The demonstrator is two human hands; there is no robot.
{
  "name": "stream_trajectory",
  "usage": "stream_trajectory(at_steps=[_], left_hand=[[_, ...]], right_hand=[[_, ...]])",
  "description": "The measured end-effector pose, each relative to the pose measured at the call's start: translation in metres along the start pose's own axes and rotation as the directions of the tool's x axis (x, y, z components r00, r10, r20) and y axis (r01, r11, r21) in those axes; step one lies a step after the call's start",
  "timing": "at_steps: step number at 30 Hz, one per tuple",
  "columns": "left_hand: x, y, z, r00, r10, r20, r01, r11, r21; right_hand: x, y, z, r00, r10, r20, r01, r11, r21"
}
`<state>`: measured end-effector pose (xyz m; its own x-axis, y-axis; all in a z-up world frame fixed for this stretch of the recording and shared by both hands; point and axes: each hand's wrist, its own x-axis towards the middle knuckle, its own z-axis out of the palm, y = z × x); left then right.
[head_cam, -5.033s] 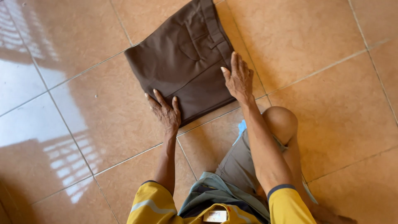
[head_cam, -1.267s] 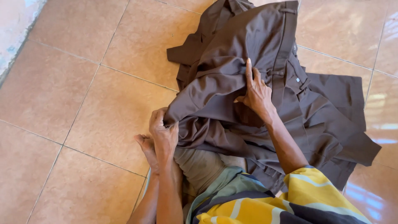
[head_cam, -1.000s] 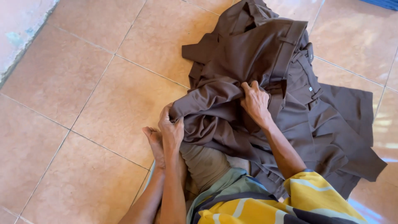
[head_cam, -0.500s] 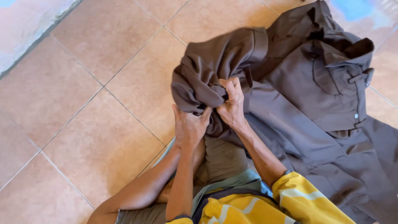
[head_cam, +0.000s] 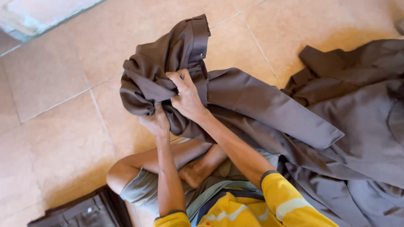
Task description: The person sits cross-legged on a tiled floor and folds dark trousers by hand. They unfold each pair, align the legs, fold in half lengthwise, then fold into a compact rectangle, and place the finished item onto a growing stack to the left.
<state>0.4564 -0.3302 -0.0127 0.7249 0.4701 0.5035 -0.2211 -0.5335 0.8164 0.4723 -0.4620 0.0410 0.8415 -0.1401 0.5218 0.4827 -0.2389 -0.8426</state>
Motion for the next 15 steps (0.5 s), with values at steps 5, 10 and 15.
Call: stream_trajectory(at_steps=[5, 10, 15], left_hand=[[0.011, -0.123, -0.006, 0.951, -0.305, -0.054, 0.309, 0.914, 0.265], [-0.015, -0.082, -0.055, 0.745, -0.643, 0.18, 0.6, 0.763, 0.242], [-0.074, -0.006, -0.063, 0.852, -0.521, 0.038, 0.44, 0.755, 0.486]], right_hand=[[-0.034, 0.112, 0.077, 0.957, 0.096, 0.272, -0.067, 0.991, -0.116], [-0.083, 0.172, 0.08, 0.612, 0.485, 0.625, -0.273, 0.871, -0.408], [-0.074, 0.12, 0.048, 0.693, 0.324, 0.644, -0.056, 0.915, -0.4]])
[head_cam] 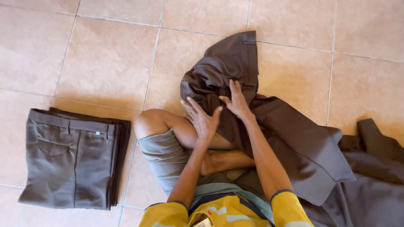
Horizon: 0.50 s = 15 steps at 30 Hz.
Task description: The person sits cross-legged on a tiled floor and folds dark trousers by hand. They unfold each pair, align the legs, fold in half lengthwise, then fold into a compact rectangle, and place the finished item onto a growing stack to the left.
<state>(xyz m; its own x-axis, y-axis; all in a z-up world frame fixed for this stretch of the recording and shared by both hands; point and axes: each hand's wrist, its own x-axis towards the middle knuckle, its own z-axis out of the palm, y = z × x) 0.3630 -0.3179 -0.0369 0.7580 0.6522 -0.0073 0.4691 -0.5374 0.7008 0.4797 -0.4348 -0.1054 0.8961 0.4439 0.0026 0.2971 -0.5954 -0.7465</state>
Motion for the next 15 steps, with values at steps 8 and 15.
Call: stream_trajectory(at_steps=[8, 15], left_hand=[[-0.083, -0.035, 0.083, 0.791, 0.4, 0.463, -0.496, 0.862, 0.103], [-0.085, -0.075, 0.154, 0.806, 0.536, 0.251, -0.527, 0.843, -0.109]], right_hand=[[-0.119, -0.02, -0.15, 0.83, 0.522, 0.197, -0.205, 0.614, -0.762], [-0.18, 0.089, -0.095, 0.972, 0.232, 0.034, -0.084, 0.481, -0.873]])
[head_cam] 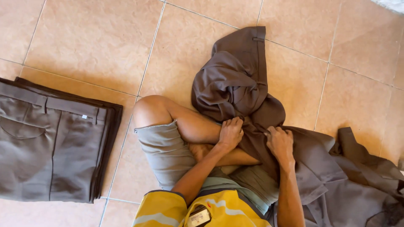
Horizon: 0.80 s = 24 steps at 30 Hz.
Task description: The person sits cross-legged on a tiled floor and folds dark trousers by hand. They unfold each pair, align the legs, fold in half lengthwise, then fold into a compact rectangle, and place the finished item onto a growing stack to the left.
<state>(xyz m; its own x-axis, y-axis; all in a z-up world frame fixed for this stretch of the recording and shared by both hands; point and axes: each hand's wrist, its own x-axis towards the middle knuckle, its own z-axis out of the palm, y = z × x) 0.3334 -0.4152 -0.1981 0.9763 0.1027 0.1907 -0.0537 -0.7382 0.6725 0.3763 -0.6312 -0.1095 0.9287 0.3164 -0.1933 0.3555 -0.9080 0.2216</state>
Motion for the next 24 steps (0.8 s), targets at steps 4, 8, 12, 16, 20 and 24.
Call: stream_trajectory(at_steps=[4, 8, 12, 16, 20, 24], left_hand=[[0.045, -0.004, -0.07, 0.937, -0.326, -0.124, 0.226, 0.838, -0.496], [0.088, -0.026, -0.186, 0.806, -0.436, -0.4, 0.125, 0.786, -0.606], [0.118, -0.073, -0.275, 0.767, -0.424, -0.481, 0.26, 0.891, -0.371], [0.092, -0.082, -0.273, 0.781, -0.465, -0.417, 0.346, 0.878, -0.331], [0.069, -0.057, -0.233, 0.911, -0.31, -0.271, 0.33, 0.943, 0.033], [0.069, -0.058, -0.188, 0.967, -0.204, 0.155, 0.129, 0.909, 0.395]], right_hand=[[0.034, -0.072, -0.078, 0.998, 0.046, -0.048, -0.025, 0.933, 0.359], [0.067, -0.164, -0.133, 0.87, 0.198, -0.451, 0.237, 0.635, 0.735], [0.095, -0.248, -0.184, 0.808, -0.036, -0.589, 0.558, 0.37, 0.743], [0.122, -0.252, -0.164, 0.909, -0.308, -0.279, 0.397, 0.44, 0.806], [0.178, -0.21, -0.134, 0.915, -0.134, -0.38, 0.365, 0.672, 0.644], [0.232, -0.162, -0.024, 0.945, -0.298, 0.134, 0.236, 0.907, 0.349]])
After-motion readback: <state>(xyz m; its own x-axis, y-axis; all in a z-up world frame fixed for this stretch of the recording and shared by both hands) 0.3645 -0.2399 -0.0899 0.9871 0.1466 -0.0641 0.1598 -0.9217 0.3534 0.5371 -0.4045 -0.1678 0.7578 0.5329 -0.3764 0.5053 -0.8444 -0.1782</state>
